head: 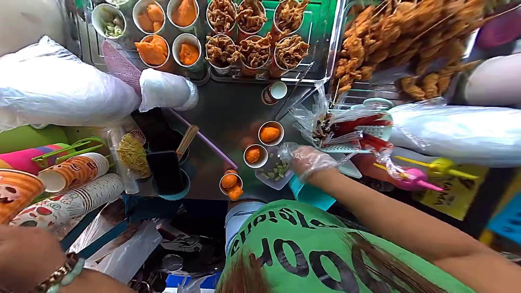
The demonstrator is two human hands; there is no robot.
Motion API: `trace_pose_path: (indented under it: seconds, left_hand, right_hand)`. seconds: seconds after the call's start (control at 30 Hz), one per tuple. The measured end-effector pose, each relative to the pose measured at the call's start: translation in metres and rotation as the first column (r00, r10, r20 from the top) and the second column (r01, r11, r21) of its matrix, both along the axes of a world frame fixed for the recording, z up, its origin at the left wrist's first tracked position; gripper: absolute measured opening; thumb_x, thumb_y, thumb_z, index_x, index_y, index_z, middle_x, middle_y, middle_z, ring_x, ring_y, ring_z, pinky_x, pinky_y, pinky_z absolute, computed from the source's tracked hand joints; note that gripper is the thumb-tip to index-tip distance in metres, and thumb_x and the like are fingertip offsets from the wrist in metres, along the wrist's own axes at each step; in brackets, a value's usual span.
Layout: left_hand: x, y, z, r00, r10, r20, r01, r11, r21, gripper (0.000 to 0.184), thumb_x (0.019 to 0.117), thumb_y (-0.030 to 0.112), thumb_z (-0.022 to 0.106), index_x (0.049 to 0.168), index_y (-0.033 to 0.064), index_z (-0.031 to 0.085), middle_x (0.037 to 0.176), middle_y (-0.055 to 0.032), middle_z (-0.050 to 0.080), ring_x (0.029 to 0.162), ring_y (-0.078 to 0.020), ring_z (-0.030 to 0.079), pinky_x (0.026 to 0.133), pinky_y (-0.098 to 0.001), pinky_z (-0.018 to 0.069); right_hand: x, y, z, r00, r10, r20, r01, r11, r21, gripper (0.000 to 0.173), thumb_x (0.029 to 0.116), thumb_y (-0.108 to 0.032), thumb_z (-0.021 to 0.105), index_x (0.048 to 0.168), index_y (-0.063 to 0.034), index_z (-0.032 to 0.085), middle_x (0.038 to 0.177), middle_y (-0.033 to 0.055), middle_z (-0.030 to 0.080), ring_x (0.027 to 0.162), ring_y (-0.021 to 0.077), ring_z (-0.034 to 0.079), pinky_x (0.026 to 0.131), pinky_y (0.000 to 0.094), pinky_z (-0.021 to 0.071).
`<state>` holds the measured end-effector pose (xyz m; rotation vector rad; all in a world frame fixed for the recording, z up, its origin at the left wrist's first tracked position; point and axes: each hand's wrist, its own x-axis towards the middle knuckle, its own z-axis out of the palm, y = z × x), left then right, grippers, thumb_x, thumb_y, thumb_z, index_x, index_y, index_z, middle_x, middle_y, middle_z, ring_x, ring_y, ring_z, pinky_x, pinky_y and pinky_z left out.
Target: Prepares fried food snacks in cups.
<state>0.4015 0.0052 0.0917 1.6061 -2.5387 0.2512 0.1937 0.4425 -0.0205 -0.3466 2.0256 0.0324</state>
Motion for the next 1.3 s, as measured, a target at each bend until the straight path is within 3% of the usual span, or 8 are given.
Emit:
trace_pose_path:
  seconds: [0.07,0.17,0.33,0.5,0.77,0.97,1.2,1.3]
  left_hand:
    - [0.002,0.013,0.006,0.919,0.101,-0.381,-0.022,0.978,0.207,0.019,0.0982,-0.002,0.049,0.100,-0.0154,0.062,0.088,-0.0157,0.066,0.084,-0.0157,0.065,0.080,-0.0259,0.0507]
    - [-0.012,0.067,-0.003,0.500,0.130,-0.856,0.543,0.723,0.427,0.028,0.1036,0.005,0.028,0.111,-0.0012,0.055,0.103,-0.0056,0.067,0.098,-0.0145,0.067,0.093,-0.0346,0.0557]
    - [-0.026,0.176,-0.054,0.629,0.488,-0.606,0.678,0.037,0.734,0.028,0.1081,0.039,0.044,0.117,0.0132,0.053,0.100,0.0033,0.074,0.092,-0.0099,0.073,0.083,-0.0273,0.0607]
    - [-0.019,0.208,-0.090,0.669,0.682,-0.295,0.670,-0.381,0.637,0.062,0.0809,0.048,0.081,0.127,0.0081,0.067,0.117,-0.0089,0.073,0.105,-0.0192,0.072,0.091,-0.0369,0.0607]
    - [-0.063,0.208,-0.111,0.651,0.725,-0.225,0.666,-0.404,0.627,0.062,0.0780,0.048,0.084,0.119,0.0045,0.067,0.106,-0.0110,0.076,0.096,-0.0205,0.075,0.086,-0.0362,0.0631]
    - [-0.142,0.248,-0.117,0.610,0.783,-0.119,0.698,-0.461,0.548,0.038,0.1069,0.042,0.045,0.119,0.0113,0.065,0.102,-0.0107,0.074,0.087,-0.0210,0.075,0.078,-0.0367,0.0638]
    - [-0.189,0.263,-0.122,0.591,0.806,-0.029,0.724,-0.515,0.458,0.048,0.1082,0.052,0.034,0.114,0.0152,0.064,0.102,-0.0079,0.073,0.083,-0.0179,0.075,0.071,-0.0313,0.0640]
    - [-0.196,0.266,-0.126,0.586,0.810,0.016,0.744,-0.546,0.387,0.047,0.1063,0.053,0.041,0.116,0.0145,0.065,0.104,-0.0091,0.072,0.085,-0.0194,0.074,0.073,-0.0326,0.0639]
  right_hand:
    - [-0.003,-0.005,-0.044,0.998,-0.028,-0.064,0.031,0.999,0.043,0.032,0.0989,-0.016,0.061,0.128,-0.0038,0.064,0.123,0.0248,0.066,0.114,0.0458,0.064,0.087,0.0674,0.0518]
    - [-0.004,-0.001,-0.063,0.998,-0.023,-0.058,0.023,1.000,0.007,0.024,0.0958,-0.010,0.064,0.118,-0.0033,0.070,0.118,0.0233,0.069,0.112,0.0440,0.065,0.089,0.0658,0.0517]
    - [-0.004,0.010,-0.044,0.999,0.033,-0.039,-0.040,0.985,-0.166,0.023,0.0980,-0.010,0.062,0.119,-0.0018,0.069,0.117,0.0245,0.069,0.115,0.0441,0.064,0.094,0.0638,0.0497]
    - [-0.006,0.039,-0.004,0.994,-0.042,-0.105,0.004,0.943,-0.332,0.024,0.0984,-0.012,0.061,0.114,0.0041,0.069,0.111,0.0278,0.069,0.107,0.0464,0.066,0.090,0.0670,0.0489]
    - [-0.023,0.067,0.064,0.687,-0.594,-0.418,0.034,0.601,-0.798,0.019,0.0967,-0.011,0.063,0.109,0.0016,0.068,0.095,0.0126,0.070,0.086,0.0133,0.068,0.078,0.0334,0.0569]
    - [-0.058,0.003,0.093,0.292,-0.595,-0.749,-0.583,0.510,-0.633,0.012,0.0941,-0.004,0.064,0.100,0.0044,0.071,0.096,0.0198,0.071,0.098,0.0214,0.069,0.090,0.0242,0.0530]
    - [-0.069,-0.012,0.119,0.369,-0.499,-0.784,-0.682,0.427,-0.593,0.010,0.0939,-0.002,0.063,0.102,0.0024,0.068,0.103,0.0220,0.069,0.108,0.0238,0.065,0.099,0.0261,0.0488]
    - [-0.094,-0.026,0.025,0.289,-0.805,-0.517,-0.853,0.029,-0.522,0.021,0.1001,-0.012,0.061,0.117,-0.0014,0.068,0.118,0.0185,0.066,0.121,0.0201,0.062,0.108,0.0268,0.0473]
